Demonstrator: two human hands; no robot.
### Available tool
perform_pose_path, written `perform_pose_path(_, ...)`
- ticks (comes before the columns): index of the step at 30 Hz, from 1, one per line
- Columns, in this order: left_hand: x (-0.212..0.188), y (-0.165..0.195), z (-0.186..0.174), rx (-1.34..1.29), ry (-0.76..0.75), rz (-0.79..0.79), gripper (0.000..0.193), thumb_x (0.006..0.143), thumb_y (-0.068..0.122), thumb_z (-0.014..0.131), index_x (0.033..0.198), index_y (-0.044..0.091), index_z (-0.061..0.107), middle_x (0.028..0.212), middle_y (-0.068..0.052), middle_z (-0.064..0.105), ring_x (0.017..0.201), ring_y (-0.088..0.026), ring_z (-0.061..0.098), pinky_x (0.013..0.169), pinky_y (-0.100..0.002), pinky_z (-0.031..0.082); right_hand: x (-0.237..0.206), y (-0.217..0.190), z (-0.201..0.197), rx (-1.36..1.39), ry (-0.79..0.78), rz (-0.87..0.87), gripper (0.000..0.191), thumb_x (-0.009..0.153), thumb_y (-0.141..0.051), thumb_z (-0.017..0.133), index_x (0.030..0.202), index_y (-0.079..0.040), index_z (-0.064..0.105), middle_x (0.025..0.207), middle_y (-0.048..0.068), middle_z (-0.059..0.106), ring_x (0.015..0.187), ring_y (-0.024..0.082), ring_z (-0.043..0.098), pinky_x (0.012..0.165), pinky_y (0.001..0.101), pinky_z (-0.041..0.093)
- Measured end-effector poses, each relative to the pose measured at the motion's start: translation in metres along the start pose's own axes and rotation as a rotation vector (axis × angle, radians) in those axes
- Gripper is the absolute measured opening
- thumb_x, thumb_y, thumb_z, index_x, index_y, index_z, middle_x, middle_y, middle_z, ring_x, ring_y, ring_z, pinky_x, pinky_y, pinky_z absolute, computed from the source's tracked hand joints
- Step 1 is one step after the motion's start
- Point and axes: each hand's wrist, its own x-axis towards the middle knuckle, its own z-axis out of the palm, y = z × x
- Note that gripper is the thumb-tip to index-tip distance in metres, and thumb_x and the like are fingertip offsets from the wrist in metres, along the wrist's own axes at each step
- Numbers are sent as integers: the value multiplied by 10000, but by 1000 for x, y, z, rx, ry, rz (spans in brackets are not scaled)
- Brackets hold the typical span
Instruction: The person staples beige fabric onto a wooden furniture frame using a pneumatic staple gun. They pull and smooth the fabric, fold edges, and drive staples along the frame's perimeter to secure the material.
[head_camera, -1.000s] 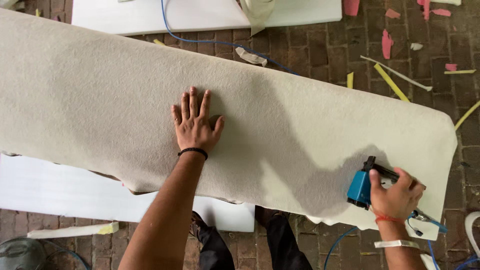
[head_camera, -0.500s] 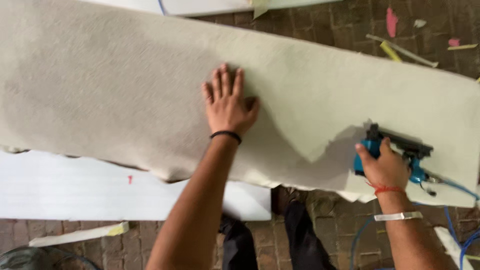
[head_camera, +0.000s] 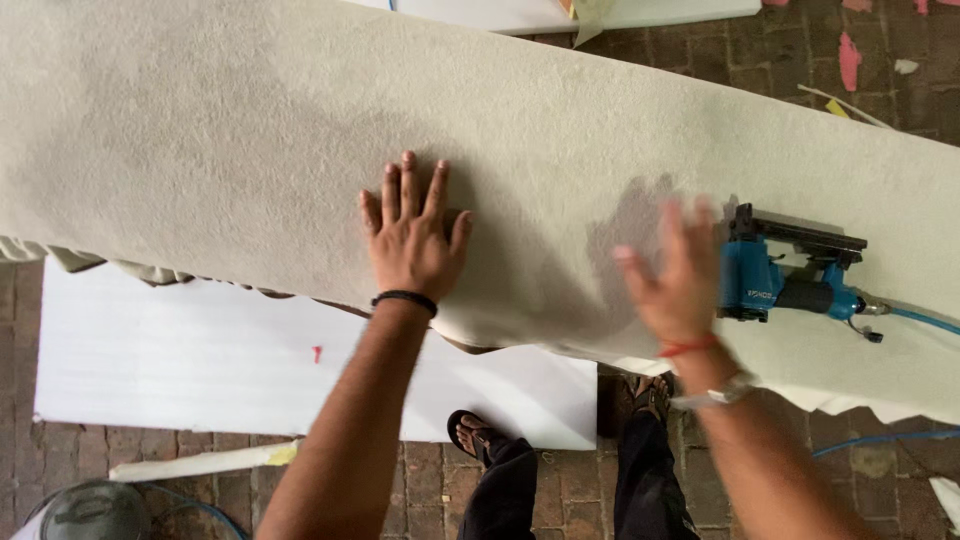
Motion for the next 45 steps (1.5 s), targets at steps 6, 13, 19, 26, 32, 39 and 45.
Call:
perform_pose_path(6,-4,7,5,-4,-11,5,710,1001,537,432,1627,244,273,1704,-131,161,1567,-344,149,1249,-579,13,-15,-58,50,-318,-57,43,879,999,-726,298,1643,-129,330,1678,298,233,1549,510,185,1206,716,100)
perform_pose_path(13,-7,4,0,-69,-40,1,714,991,509,440,1621,231,255,1703,-137,143,1568,-347,122,1245,-585,4,-15,-62,44,-316,-42,38,835,996,-672,356,1633,-133,332,1672,295,239,1543,513,180,1200,713,93)
perform_pose_path(19,-4,0,13,-125,24,15,711,930,423,500,1589,207,345,1687,-118,220,1557,-316,175,1253,-547,51,-10,-57,51,-272,-41,62,826,990,-664,410,1633,-148,351,1682,272,260,1549,503,190,1222,705,107)
perform_pose_path(26,0,-20,20,-225,115,17,642,869,291,592,1497,202,495,1641,-54,382,1534,-271,306,1260,-499,163,8,-61,64,-263,15,2,837,989,-685,414,1620,-135,408,1686,275,291,1545,512,226,1201,720,141)
perform_pose_path(32,2,-26,13,-162,95,-9,582,940,342,526,1514,260,481,1659,-27,373,1547,-236,298,1298,-474,145,3,-75,71,-220,-23,41,865,986,-716,366,1643,-153,373,1695,275,266,1562,505,193,1212,723,104)
perform_pose_path(39,-33,-22,9,-123,110,-3,699,958,497,464,1592,233,335,1683,-71,276,1563,-289,226,1283,-505,108,3,-70,72,-242,-70,45,875,992,-703,374,1662,-145,296,1703,273,185,1561,505,123,1210,716,54)
perform_pose_path(45,-45,-21,13,-77,151,6,715,968,538,421,1614,250,319,1697,-68,274,1576,-287,236,1297,-504,110,4,-66,75,-226,-87,54,833,1005,-669,409,1651,-151,324,1697,272,188,1553,514,124,1190,726,57)
